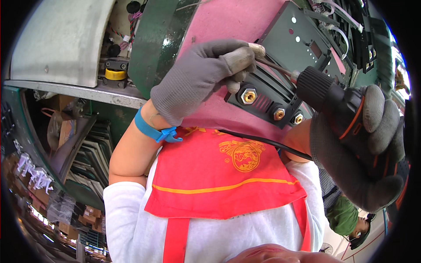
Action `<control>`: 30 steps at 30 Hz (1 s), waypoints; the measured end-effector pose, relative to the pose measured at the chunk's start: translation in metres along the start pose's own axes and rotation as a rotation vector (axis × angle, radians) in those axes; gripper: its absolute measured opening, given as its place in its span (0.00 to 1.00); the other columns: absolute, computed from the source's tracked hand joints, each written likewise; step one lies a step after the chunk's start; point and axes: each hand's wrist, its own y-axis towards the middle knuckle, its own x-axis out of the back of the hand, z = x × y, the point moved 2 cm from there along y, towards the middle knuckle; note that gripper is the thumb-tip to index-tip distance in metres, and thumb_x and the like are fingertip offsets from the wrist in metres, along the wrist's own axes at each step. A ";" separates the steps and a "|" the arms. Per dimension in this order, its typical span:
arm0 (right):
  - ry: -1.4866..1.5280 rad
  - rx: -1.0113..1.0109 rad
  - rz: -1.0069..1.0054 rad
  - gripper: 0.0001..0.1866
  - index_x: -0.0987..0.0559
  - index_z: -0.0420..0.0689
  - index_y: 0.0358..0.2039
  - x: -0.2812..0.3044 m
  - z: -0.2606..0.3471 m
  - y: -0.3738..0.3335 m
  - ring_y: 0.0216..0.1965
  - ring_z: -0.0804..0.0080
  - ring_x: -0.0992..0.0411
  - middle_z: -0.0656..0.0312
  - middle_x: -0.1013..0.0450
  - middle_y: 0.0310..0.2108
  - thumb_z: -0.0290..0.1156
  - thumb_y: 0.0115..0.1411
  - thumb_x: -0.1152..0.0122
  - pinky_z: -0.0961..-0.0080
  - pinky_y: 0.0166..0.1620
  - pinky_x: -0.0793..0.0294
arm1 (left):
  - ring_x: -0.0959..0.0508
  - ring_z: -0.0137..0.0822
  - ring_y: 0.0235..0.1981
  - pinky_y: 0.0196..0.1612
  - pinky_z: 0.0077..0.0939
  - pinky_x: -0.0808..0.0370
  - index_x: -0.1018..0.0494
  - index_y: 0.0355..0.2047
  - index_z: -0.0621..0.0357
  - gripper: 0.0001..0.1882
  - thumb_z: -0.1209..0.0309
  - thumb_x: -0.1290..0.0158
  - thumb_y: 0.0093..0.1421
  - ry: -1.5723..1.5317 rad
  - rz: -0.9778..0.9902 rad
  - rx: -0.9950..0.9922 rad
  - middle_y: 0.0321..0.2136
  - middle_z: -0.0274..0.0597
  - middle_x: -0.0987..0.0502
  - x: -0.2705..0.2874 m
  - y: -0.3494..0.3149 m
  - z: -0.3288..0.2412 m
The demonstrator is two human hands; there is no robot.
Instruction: Use an electric screwdriver to attach components and assemble a black electronic equipment housing.
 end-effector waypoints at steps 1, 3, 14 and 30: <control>0.002 0.034 0.015 0.15 0.26 0.49 0.31 0.003 0.001 0.001 0.35 0.77 0.37 0.68 0.36 0.27 0.46 0.50 0.37 0.74 0.42 0.38 | 0.33 0.20 0.23 0.25 0.14 0.36 0.26 0.47 0.61 0.19 0.57 0.50 0.67 0.001 0.001 0.001 0.27 0.30 0.28 -0.001 -0.002 -0.002; 0.065 0.120 -0.026 0.15 0.26 0.49 0.31 0.002 0.003 0.004 0.35 0.77 0.37 0.68 0.36 0.28 0.46 0.50 0.37 0.74 0.42 0.38 | 0.31 0.20 0.24 0.26 0.14 0.34 0.25 0.47 0.61 0.21 0.55 0.49 0.66 0.057 -0.023 -0.032 0.27 0.31 0.27 0.000 -0.006 -0.008; 0.079 -0.053 0.044 0.14 0.24 0.52 0.31 -0.004 0.001 0.001 0.37 0.76 0.36 0.69 0.34 0.29 0.45 0.49 0.36 0.68 0.45 0.33 | 0.38 0.19 0.21 0.23 0.14 0.42 0.24 0.41 0.60 0.24 0.49 0.53 0.66 -0.120 0.063 0.075 0.23 0.27 0.31 0.001 0.002 0.003; 0.051 0.084 0.021 0.18 0.25 0.48 0.37 -0.007 0.002 0.011 0.29 0.85 0.34 0.70 0.30 0.30 0.39 0.46 0.33 0.82 0.40 0.37 | 0.36 0.18 0.21 0.24 0.11 0.39 0.35 0.59 0.66 0.30 0.56 0.47 0.64 -0.085 0.075 0.020 0.26 0.32 0.24 -0.002 0.000 -0.006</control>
